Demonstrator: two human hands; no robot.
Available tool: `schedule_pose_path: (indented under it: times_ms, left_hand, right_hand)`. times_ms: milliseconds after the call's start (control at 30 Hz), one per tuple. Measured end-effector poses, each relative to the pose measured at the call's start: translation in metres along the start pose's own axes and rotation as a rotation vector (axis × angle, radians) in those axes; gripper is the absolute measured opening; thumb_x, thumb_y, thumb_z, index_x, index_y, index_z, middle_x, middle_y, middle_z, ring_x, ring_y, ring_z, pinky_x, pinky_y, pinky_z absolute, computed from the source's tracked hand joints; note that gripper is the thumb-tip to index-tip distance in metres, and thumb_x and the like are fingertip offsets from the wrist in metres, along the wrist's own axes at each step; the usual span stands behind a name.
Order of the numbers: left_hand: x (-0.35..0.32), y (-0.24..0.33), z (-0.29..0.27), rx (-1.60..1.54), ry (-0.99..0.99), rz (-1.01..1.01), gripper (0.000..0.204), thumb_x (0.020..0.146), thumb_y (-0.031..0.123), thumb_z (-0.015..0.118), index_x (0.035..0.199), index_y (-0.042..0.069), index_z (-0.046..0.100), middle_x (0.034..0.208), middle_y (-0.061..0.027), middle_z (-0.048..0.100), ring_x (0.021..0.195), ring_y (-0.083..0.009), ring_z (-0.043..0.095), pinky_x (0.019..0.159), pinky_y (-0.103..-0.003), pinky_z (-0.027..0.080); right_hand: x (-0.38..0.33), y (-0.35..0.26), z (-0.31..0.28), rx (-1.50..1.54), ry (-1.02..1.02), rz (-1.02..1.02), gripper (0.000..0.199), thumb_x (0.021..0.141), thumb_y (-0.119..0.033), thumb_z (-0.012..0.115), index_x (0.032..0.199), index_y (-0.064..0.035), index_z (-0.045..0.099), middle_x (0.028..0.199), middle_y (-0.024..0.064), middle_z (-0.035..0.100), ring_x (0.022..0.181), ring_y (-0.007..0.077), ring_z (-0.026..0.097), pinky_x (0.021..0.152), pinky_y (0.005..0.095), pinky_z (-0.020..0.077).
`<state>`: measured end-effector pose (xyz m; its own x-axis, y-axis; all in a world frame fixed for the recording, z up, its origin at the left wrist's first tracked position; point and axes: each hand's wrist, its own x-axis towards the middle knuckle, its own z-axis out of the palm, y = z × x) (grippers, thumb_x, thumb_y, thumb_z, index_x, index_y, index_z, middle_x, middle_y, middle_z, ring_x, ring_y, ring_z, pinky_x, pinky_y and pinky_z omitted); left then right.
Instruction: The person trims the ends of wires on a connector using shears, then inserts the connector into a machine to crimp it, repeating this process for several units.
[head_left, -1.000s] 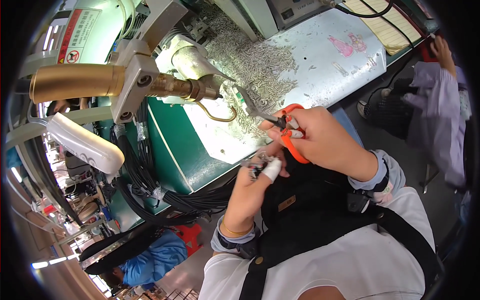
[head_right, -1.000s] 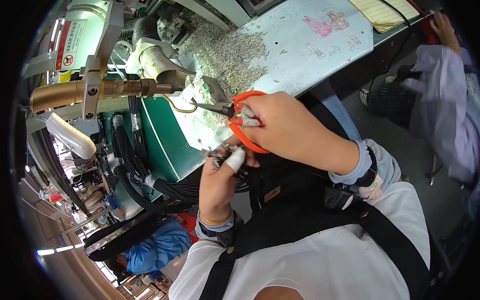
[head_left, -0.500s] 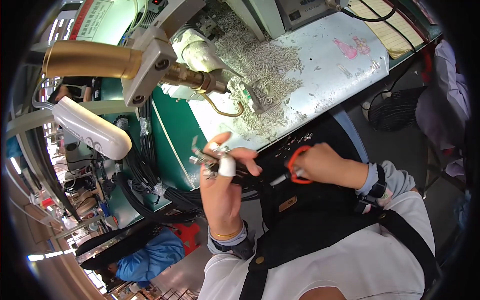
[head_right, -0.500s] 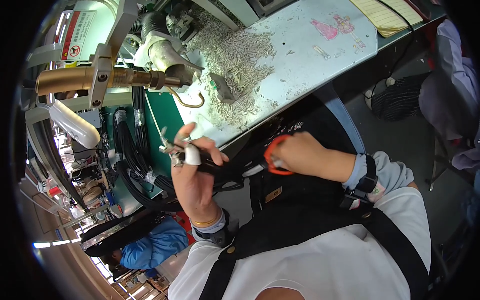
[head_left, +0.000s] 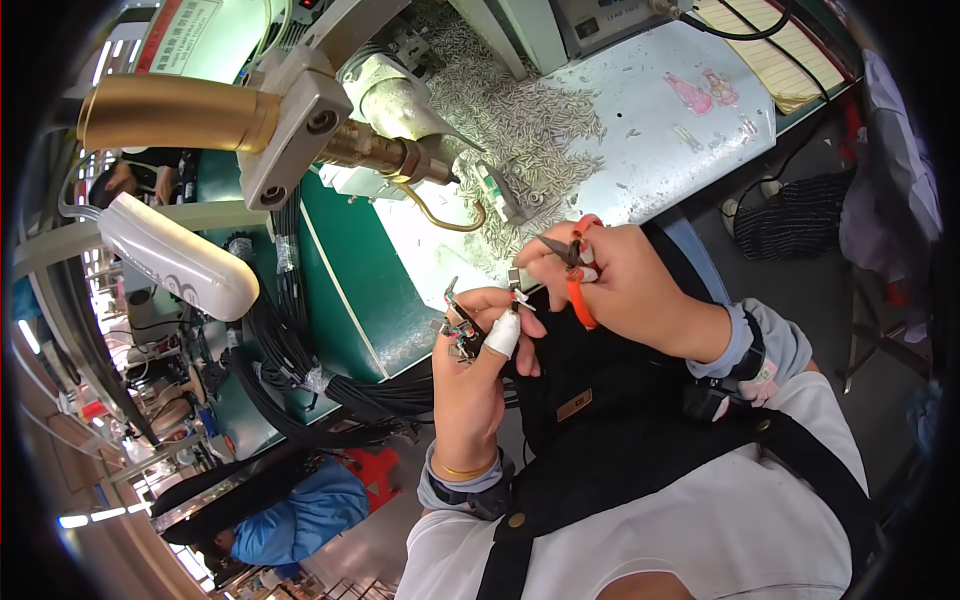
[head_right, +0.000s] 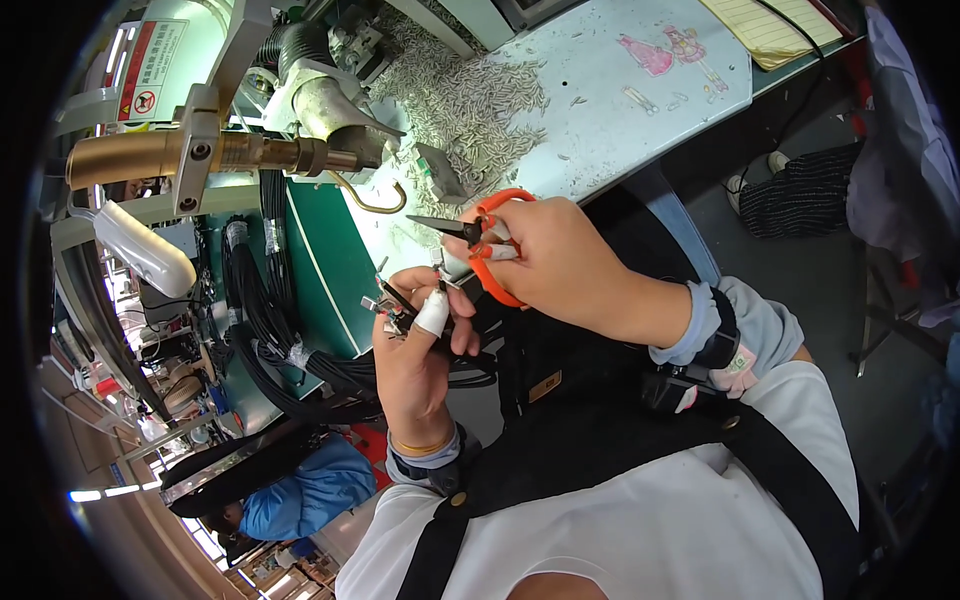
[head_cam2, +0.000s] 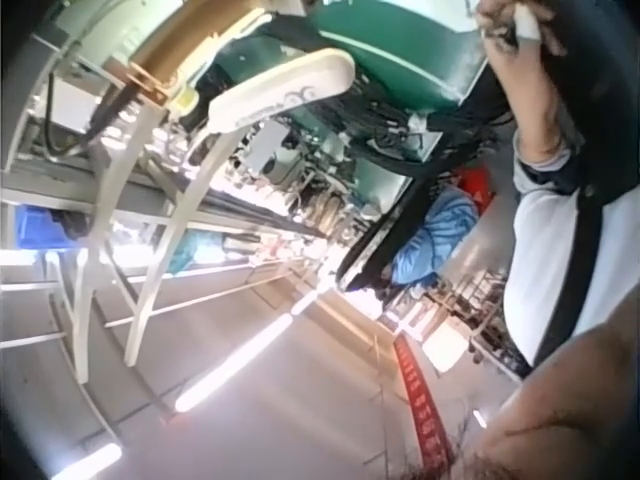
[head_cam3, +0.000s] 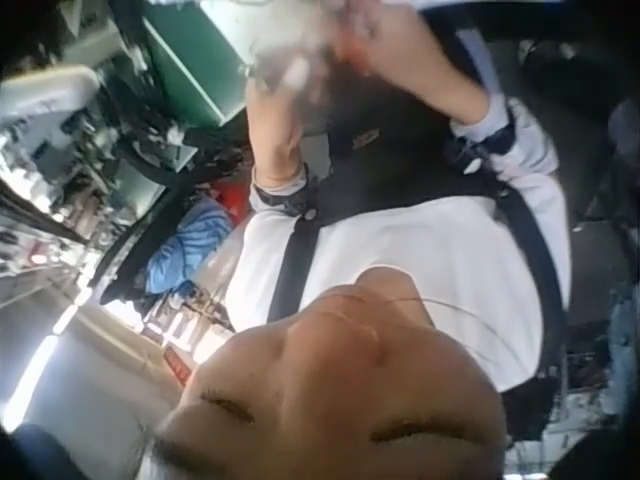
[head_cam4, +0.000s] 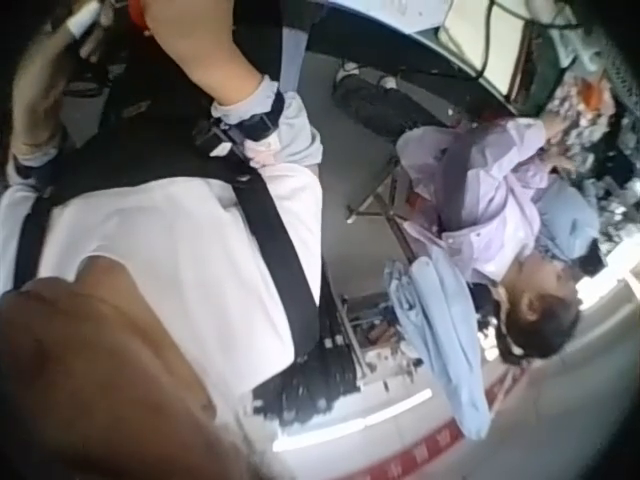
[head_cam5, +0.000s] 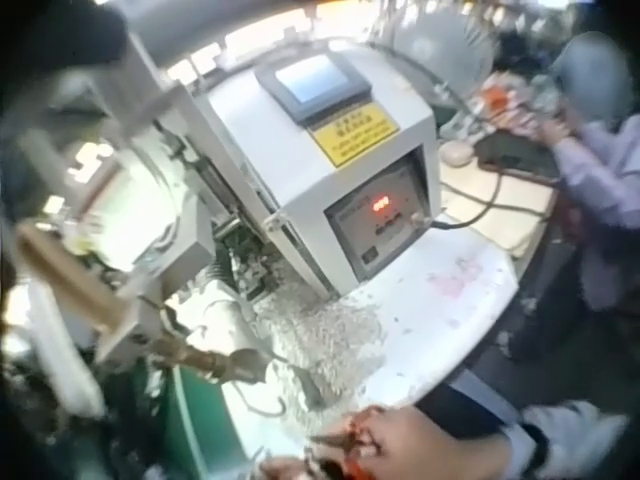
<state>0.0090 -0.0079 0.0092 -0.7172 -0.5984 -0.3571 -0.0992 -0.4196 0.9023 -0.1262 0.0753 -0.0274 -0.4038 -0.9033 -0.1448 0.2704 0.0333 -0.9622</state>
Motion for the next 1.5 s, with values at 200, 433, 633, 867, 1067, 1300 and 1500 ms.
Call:
schedule_pose_path:
  times_ms: [200, 433, 633, 867, 1067, 1300, 1500]
  left_hand:
    - [0.000, -0.003, 0.000, 0.211, 0.067, 0.128, 0.016, 0.083, 0.004, 0.048, 0.098, 0.001, 0.043, 0.078, -0.0126, 0.056, 0.051, -0.0098, 0.042, 0.046, -0.020, 0.034]
    - [0.000, 0.004, -0.011, -0.174, 0.017, 0.046, 0.015, 0.083, -0.001, 0.043, 0.098, 0.001, 0.043, 0.078, -0.0118, 0.056, 0.049, -0.0054, 0.037, 0.043, -0.017, 0.027]
    - [0.000, 0.006, -0.006, -0.270, -0.032, -0.043, 0.016, 0.082, -0.001, 0.043, 0.098, 0.002, 0.043, 0.076, -0.0120, 0.056, 0.047, -0.0052, 0.034, 0.042, -0.017, 0.026]
    - [-0.003, 0.006, 0.000, -0.099, 0.004, 0.023, 0.014, 0.080, 0.001, 0.045, 0.094, 0.000, 0.044, 0.070, -0.0123, 0.052, 0.041, -0.0048, 0.030, 0.036, -0.016, 0.023]
    - [-0.004, 0.004, 0.005, 0.045, 0.123, 0.130, 0.012, 0.077, -0.003, 0.047, 0.089, -0.002, 0.046, 0.067, -0.0118, 0.052, 0.041, -0.0032, 0.027, 0.036, -0.017, 0.021]
    - [-0.002, 0.006, 0.011, 0.024, 0.138, 0.068, 0.013, 0.075, -0.004, 0.050, 0.088, -0.002, 0.047, 0.068, -0.0087, 0.052, 0.041, -0.0037, 0.032, 0.037, -0.017, 0.023]
    - [0.001, 0.000, 0.006, 0.250, 0.178, 0.101, 0.014, 0.073, -0.003, 0.056, 0.086, -0.001, 0.050, 0.070, -0.0032, 0.053, 0.048, -0.0044, 0.041, 0.040, -0.017, 0.029]
  right_hand:
    - [-0.002, -0.015, 0.007, 0.062, -0.019, 0.121, 0.016, 0.078, -0.011, 0.063, 0.076, 0.0037, 0.057, 0.053, 0.0029, 0.053, 0.042, 0.0057, 0.044, 0.040, 0.0204, 0.0340]
    - [-0.002, 0.005, -0.023, -0.386, 0.084, -0.151, 0.012, 0.075, -0.010, 0.064, 0.080, -0.0002, 0.060, 0.054, 0.0038, 0.053, 0.042, 0.0112, 0.050, 0.040, 0.0209, 0.0356]
    - [0.000, 0.010, -0.013, -0.901, 0.324, -0.746, 0.015, 0.070, -0.009, 0.065, 0.085, -0.0080, 0.061, 0.068, 0.0046, 0.060, 0.050, 0.0144, 0.056, 0.041, 0.0207, 0.0367]
    - [-0.005, -0.002, -0.011, -0.940, 0.169, -1.051, 0.032, 0.063, -0.010, 0.069, 0.094, -0.0130, 0.059, 0.092, 0.0019, 0.064, 0.065, 0.0100, 0.062, 0.041, 0.0181, 0.0344]
    - [-0.003, 0.002, -0.010, -0.925, 0.126, -0.974, 0.031, 0.064, -0.012, 0.069, 0.093, -0.0110, 0.058, 0.092, 0.0033, 0.064, 0.063, 0.0102, 0.062, 0.040, 0.0174, 0.0339]
    - [0.000, 0.013, -0.007, -0.870, 0.194, -1.004, 0.026, 0.065, -0.009, 0.070, 0.088, -0.0090, 0.056, 0.088, 0.0031, 0.064, 0.058, 0.0112, 0.061, 0.040, 0.0187, 0.0347]
    - [-0.004, 0.010, -0.004, -0.746, 0.157, -0.852, 0.023, 0.068, -0.005, 0.067, 0.086, -0.0083, 0.053, 0.079, 0.0022, 0.062, 0.058, 0.0153, 0.061, 0.042, 0.0214, 0.0387]
